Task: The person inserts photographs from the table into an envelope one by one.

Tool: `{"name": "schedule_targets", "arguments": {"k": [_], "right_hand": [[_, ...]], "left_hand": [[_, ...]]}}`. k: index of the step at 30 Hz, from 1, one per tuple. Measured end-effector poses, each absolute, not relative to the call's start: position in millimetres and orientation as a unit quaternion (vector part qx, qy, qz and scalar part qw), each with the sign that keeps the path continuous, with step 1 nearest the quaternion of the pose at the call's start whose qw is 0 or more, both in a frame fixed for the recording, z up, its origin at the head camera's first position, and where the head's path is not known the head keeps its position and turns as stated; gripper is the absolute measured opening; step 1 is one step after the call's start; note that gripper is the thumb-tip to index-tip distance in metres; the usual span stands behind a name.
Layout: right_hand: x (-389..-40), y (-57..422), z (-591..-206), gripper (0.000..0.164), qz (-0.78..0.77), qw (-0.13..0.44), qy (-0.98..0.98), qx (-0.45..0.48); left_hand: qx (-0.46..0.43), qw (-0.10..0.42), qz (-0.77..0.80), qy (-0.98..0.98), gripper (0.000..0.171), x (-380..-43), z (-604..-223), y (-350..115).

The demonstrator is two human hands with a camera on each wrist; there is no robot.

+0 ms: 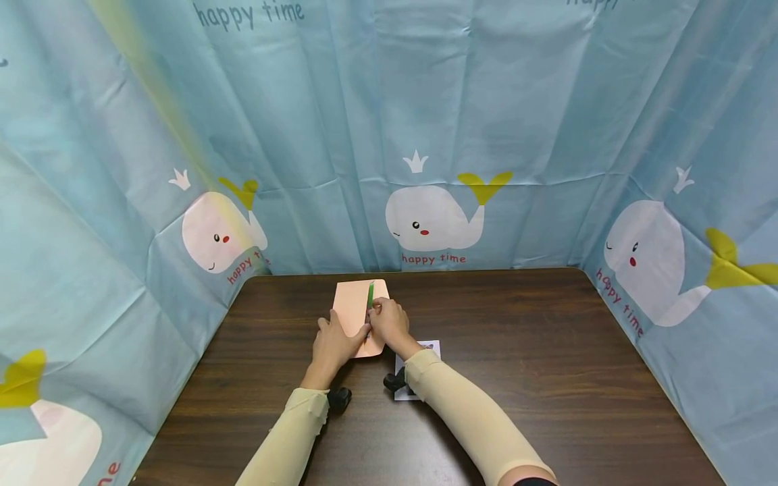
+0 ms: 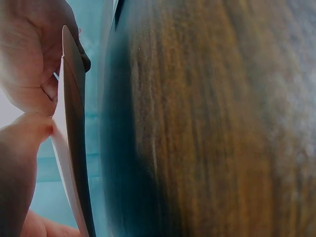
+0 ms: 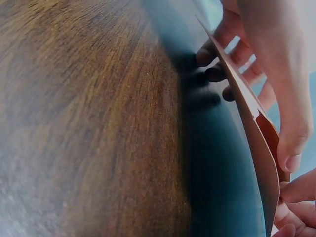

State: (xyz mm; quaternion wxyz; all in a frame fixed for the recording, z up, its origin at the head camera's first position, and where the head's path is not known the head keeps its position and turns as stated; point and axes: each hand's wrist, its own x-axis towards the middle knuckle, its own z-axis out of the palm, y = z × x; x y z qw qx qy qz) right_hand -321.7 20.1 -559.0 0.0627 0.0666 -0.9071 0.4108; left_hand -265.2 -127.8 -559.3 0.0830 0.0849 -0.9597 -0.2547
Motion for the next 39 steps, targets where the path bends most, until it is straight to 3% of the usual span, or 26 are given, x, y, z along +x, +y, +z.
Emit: {"name": "schedule_targets", "arguments": {"k": [18, 39], "right_hand": [[-320, 31, -560, 0.025, 0.438, 0.055, -0.894, 0.078], [-280, 87, -553, 0.021, 0.446, 0.043, -0.887, 0.109]], "left_hand": [[0.086, 0.08, -0.25, -0.961, 0.112, -267, -562, -130], [0.084, 0.059, -0.263, -0.959, 0.116, -267, -564, -131]]}}
